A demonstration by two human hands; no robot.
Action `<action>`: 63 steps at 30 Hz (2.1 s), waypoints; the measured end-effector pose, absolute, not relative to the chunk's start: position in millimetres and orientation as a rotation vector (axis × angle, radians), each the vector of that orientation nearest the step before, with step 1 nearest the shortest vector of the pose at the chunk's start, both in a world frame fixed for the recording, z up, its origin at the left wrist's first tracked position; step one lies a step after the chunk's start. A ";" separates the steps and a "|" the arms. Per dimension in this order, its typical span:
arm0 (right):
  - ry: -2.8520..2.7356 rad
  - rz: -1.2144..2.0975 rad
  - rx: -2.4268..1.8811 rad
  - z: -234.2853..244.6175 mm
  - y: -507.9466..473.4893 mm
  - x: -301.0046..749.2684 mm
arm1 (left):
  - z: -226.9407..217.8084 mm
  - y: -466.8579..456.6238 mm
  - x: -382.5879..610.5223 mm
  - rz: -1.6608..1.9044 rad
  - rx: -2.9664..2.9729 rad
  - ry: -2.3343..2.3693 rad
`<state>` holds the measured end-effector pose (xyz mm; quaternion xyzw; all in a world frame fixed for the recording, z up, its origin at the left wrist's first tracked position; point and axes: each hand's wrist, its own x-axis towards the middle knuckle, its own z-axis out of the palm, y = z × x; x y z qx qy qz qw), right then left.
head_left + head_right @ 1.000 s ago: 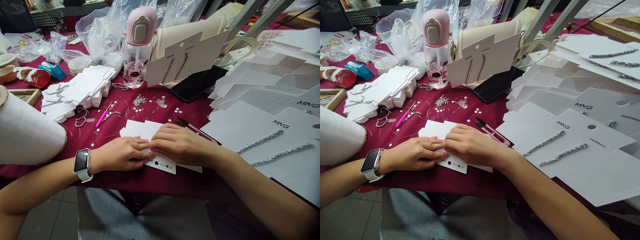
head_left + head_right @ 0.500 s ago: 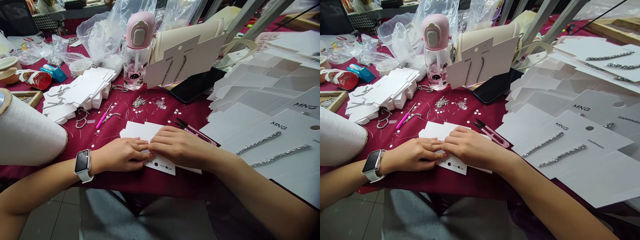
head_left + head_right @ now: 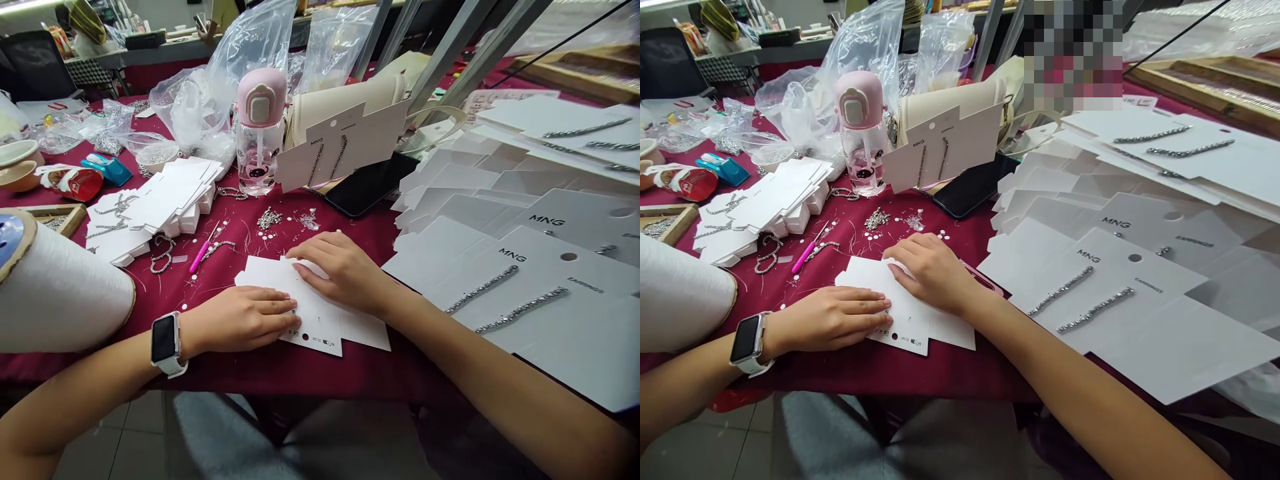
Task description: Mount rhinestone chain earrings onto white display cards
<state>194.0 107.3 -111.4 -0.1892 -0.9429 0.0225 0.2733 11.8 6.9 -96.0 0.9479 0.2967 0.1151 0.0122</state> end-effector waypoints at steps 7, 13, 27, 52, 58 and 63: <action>-2.543 -0.113 -0.693 -106.2 126.4 168.5 | -95.3 5.6 10.1 0.389 3.117 0.959; -2.674 -0.132 -0.847 -101.5 148.8 142.5 | -92.3 5.2 7.8 0.364 3.128 1.101; -2.701 0.034 -0.954 -102.9 150.8 129.9 | -99.0 11.3 4.7 0.140 3.062 1.054; -2.581 0.803 -0.768 -91.4 87.2 203.2 | -100.2 10.2 3.7 0.152 3.081 1.023; -2.682 0.739 -0.571 -97.0 84.1 204.3 | -100.0 9.7 3.6 0.117 3.068 1.028; -2.760 0.470 -0.315 -104.1 83.4 206.3 | -99.7 10.2 2.6 0.161 3.037 1.039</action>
